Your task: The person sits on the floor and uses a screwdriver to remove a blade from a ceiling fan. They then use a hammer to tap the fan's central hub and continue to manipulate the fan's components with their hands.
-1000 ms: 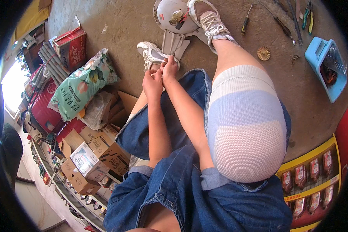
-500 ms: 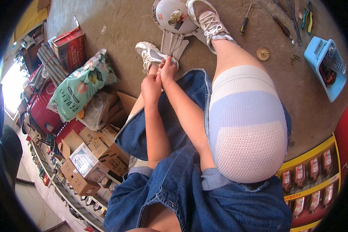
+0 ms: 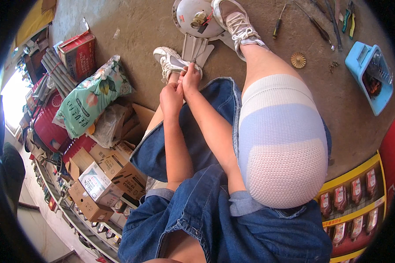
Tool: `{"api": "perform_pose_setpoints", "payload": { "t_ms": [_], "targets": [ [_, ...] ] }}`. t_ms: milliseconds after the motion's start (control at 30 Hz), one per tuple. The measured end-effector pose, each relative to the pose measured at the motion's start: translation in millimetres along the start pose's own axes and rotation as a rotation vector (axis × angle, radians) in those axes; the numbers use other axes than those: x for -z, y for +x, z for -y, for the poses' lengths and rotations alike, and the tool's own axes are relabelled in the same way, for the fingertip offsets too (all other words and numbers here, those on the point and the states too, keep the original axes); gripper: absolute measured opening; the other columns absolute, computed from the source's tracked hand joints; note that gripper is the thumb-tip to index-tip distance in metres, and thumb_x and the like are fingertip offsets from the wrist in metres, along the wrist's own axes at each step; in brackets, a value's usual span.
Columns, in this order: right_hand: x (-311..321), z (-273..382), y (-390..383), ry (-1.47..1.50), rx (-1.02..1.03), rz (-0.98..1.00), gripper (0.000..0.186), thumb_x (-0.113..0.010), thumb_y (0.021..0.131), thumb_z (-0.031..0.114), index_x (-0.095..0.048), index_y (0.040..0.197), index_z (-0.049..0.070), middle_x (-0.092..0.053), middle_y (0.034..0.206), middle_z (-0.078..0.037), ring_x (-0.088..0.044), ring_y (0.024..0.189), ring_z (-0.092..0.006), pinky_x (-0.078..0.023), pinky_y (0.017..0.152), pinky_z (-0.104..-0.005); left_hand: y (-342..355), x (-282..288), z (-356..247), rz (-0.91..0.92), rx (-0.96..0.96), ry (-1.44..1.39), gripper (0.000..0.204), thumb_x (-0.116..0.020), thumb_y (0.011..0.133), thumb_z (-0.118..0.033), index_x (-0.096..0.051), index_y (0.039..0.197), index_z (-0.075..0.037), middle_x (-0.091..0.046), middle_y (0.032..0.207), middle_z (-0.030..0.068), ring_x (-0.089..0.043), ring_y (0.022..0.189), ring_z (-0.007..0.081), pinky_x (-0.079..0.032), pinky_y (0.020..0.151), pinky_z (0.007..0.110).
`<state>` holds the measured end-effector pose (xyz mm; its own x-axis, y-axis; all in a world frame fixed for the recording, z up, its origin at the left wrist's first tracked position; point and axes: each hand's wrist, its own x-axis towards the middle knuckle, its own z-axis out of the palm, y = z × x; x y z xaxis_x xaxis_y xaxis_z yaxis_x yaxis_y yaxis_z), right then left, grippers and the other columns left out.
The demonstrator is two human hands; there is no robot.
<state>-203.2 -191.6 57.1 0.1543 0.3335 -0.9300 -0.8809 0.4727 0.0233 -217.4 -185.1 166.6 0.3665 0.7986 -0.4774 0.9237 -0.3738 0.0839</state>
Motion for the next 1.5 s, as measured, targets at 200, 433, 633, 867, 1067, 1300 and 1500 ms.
{"api": "perform_pose_setpoints", "payload": {
  "t_ms": [200, 433, 633, 867, 1067, 1300, 1500],
  "targets": [
    [1, 0, 0, 0.001, -0.010, 0.008, 0.040, -0.042, 0.095, 0.043, -0.047, 0.084, 0.005, -0.043, 0.055, -0.002, -0.035, 0.038, -0.0097, -0.027, 0.035, -0.0244, -1, 1, -4, 0.005, 0.025, 0.003, 0.031, -0.059, 0.083, -0.029, -0.067, 0.080, 0.001, -0.064, 0.074, 0.0214, -0.064, 0.074, 0.0347, -0.048, 0.069, 0.041],
    [3, -1, 2, 0.003, -0.010, 0.012, 0.041, -0.042, 0.095, 0.043, -0.047, 0.085, 0.004, -0.043, 0.054, -0.002, -0.033, 0.037, -0.0096, -0.027, 0.035, -0.0246, 0, 0, -3, 0.017, 0.022, 0.017, 0.031, -0.058, 0.083, -0.028, -0.067, 0.080, 0.001, -0.064, 0.074, 0.0208, -0.064, 0.073, 0.0340, -0.049, 0.069, 0.040],
    [4, -1, 1, -0.028, 0.006, 0.009, 0.042, -0.042, 0.095, 0.044, -0.048, 0.085, 0.004, -0.043, 0.054, -0.002, -0.034, 0.037, -0.0096, -0.028, 0.035, -0.0251, -1, -3, -1, 0.007, 0.028, 0.014, 0.030, -0.058, 0.083, -0.028, -0.068, 0.081, 0.000, -0.064, 0.074, 0.0205, -0.064, 0.074, 0.0338, -0.049, 0.069, 0.040],
    [4, 1, -1, -0.030, 0.003, 0.008, 0.040, -0.042, 0.095, 0.043, -0.048, 0.084, 0.005, -0.044, 0.056, -0.001, -0.035, 0.038, -0.0098, -0.028, 0.035, -0.0246, 1, -7, 3, 0.008, 0.009, 0.038, 0.030, -0.058, 0.083, -0.027, -0.068, 0.082, 0.000, -0.064, 0.076, 0.0216, -0.064, 0.074, 0.0345, -0.049, 0.070, 0.040],
    [6, -1, 3, -0.053, 0.020, -0.002, 0.040, -0.042, 0.095, 0.042, -0.048, 0.083, 0.005, -0.044, 0.056, -0.002, -0.036, 0.038, -0.0100, -0.028, 0.035, -0.0245, -1, -5, 0, 0.022, 0.006, 0.019, 0.031, -0.056, 0.085, -0.029, -0.067, 0.082, 0.000, -0.064, 0.079, 0.0219, -0.063, 0.076, 0.0364, -0.048, 0.069, 0.043],
    [7, -2, 3, -0.066, 0.020, 0.005, 0.041, -0.042, 0.094, 0.043, -0.048, 0.084, 0.004, -0.045, 0.056, -0.003, -0.035, 0.037, -0.0102, -0.028, 0.034, -0.0252, 0, -5, -1, 0.031, 0.037, 0.029, 0.029, -0.058, 0.083, -0.027, -0.068, 0.083, 0.000, -0.065, 0.079, 0.0215, -0.064, 0.076, 0.0347, -0.049, 0.070, 0.040],
    [9, -4, 4, -0.085, 0.033, 0.003, 0.041, -0.042, 0.094, 0.044, -0.048, 0.084, 0.004, -0.045, 0.056, -0.003, -0.035, 0.037, -0.0105, -0.028, 0.034, -0.0252, 0, -8, 2, 0.018, 0.024, 0.026, 0.029, -0.058, 0.083, -0.027, -0.068, 0.083, 0.001, -0.064, 0.079, 0.0218, -0.063, 0.076, 0.0349, -0.048, 0.071, 0.040]
  ]
}}
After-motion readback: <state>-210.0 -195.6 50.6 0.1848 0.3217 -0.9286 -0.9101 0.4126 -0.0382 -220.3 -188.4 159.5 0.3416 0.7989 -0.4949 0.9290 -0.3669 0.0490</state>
